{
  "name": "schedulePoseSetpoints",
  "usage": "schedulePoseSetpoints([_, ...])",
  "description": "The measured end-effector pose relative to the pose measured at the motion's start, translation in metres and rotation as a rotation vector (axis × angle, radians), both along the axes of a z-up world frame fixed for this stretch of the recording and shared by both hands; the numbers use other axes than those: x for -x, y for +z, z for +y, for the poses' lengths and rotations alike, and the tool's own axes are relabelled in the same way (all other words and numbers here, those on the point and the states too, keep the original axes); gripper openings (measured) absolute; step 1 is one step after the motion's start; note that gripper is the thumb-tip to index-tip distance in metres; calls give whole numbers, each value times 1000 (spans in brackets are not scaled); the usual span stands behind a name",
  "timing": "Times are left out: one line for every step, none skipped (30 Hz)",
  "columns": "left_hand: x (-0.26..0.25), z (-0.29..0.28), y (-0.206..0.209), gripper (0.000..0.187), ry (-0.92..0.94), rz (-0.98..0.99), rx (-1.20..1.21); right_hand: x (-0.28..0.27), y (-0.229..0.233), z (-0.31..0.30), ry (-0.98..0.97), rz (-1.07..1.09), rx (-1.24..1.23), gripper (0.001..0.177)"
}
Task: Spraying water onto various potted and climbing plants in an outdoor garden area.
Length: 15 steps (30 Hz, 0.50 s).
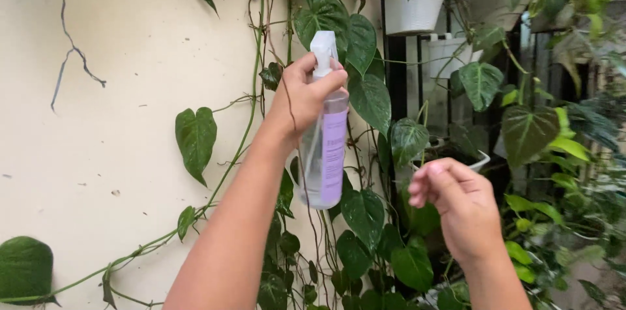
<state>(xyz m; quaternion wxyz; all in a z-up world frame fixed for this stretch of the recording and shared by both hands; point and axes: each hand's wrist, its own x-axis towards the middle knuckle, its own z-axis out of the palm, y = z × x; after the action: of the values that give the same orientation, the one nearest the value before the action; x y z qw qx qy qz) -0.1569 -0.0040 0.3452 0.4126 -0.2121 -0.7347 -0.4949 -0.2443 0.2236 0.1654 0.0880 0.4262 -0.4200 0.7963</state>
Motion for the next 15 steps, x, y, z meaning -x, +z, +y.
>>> schedulePoseSetpoints([5, 3, 0, 23, 11, 0, 3, 7, 2, -1, 11, 0, 3, 23])
schedulePoseSetpoints([10, 5, -1, 23, 72, 51, 12, 14, 4, -2, 13, 0, 45, 22])
schedulePoseSetpoints([15, 7, -1, 24, 129, 105, 22, 21, 6, -3, 11, 2, 88, 22])
schedulePoseSetpoints([12, 11, 2, 24, 136, 108, 27, 20, 13, -8, 19, 4, 92, 22])
schedulePoseSetpoints([9, 15, 3, 26, 249, 149, 44, 19, 18, -11, -12, 2, 56, 22])
schedulePoseSetpoints([6, 18, 4, 27, 363, 192, 60, 17, 24, -16, -42, -1, 19, 22])
schedulePoseSetpoints([8, 19, 7, 27, 359, 197, 62, 15, 34, -24, -46, 4, 22, 22])
schedulePoseSetpoints([10, 19, 9, 28, 445, 223, 77, 12, 44, -34, -132, 50, -62, 21])
schedulePoseSetpoints([11, 18, 11, 29, 534, 249, 84, 8, 54, -45, -217, 97, -152, 21])
schedulePoseSetpoints([12, 18, 12, 29, 531, 255, 78, 7, 67, -53, -221, 104, -155, 21])
schedulePoseSetpoints([13, 17, 11, 30, 466, 301, 53, 6, 79, -61, -248, 173, -135, 26])
schedulePoseSetpoints([14, 16, 10, 32, 400, 347, 28, 5, 90, -69, -274, 242, -113, 33])
schedulePoseSetpoints([18, 13, 9, 32, 400, 353, 23, 1, 104, -76, -275, 249, -117, 33])
schedulePoseSetpoints([21, 11, 10, 36, 338, 402, 6, -3, 119, -83, -170, 264, -98, 42])
schedulePoseSetpoints([26, 9, 13, 40, 270, 452, -3, -6, 134, -88, -70, 277, -74, 51])
